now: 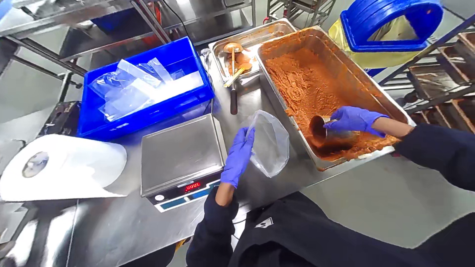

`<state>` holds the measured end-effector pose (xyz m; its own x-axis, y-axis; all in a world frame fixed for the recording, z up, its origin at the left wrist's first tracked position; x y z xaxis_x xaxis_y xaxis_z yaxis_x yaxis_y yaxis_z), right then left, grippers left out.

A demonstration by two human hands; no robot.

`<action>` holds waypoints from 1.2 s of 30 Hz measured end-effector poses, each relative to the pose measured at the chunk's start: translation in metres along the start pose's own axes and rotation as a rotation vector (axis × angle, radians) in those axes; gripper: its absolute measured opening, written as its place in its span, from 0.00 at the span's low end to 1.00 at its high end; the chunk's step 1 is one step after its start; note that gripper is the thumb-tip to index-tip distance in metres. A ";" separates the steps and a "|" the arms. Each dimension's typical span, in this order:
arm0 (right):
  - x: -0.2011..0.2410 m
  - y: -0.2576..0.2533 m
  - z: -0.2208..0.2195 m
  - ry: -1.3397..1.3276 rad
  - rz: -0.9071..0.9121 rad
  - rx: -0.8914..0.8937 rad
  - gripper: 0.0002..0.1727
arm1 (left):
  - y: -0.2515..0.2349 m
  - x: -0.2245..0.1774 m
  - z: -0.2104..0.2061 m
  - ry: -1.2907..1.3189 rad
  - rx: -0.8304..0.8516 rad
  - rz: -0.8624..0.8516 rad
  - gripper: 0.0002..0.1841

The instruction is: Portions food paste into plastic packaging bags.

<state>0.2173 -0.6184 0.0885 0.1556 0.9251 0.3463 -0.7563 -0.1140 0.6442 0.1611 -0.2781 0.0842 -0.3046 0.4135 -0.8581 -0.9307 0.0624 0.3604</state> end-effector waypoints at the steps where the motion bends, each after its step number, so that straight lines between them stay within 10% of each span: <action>1: 0.002 -0.003 0.013 0.023 0.020 -0.007 0.16 | -0.001 -0.001 -0.001 0.007 -0.004 0.000 0.22; 9: 0.055 -0.081 0.084 0.640 0.318 -0.243 0.09 | -0.007 0.010 0.001 0.153 -0.084 0.023 0.20; 16: 0.054 -0.118 0.010 0.709 0.427 0.121 0.08 | -0.010 0.017 0.007 0.113 -0.185 0.079 0.20; 25: -0.003 -0.039 -0.020 -0.019 0.215 0.252 0.12 | -0.023 0.008 0.000 0.144 -0.184 0.004 0.22; 30: -0.035 0.014 -0.013 -0.741 -0.027 -0.134 0.12 | -0.029 0.002 -0.002 0.127 -0.164 0.008 0.22; 36: -0.052 0.062 -0.011 -1.168 0.146 -0.536 0.13 | -0.034 -0.002 -0.010 0.113 -0.142 -0.018 0.23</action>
<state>0.1547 -0.6696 0.1029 0.3048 0.0230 0.9521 -0.9298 0.2239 0.2922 0.1916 -0.2898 0.0704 -0.3007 0.3085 -0.9024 -0.9531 -0.0635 0.2959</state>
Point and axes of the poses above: each hand's wrist, its own y-axis away from the middle knuckle, its own z-axis out of the back of the hand, x = y × z, the point moved 6 cm from there along -y, towards the middle knuckle, and after that the axes turned 3 degrees about -y, right-handed, at the moved point
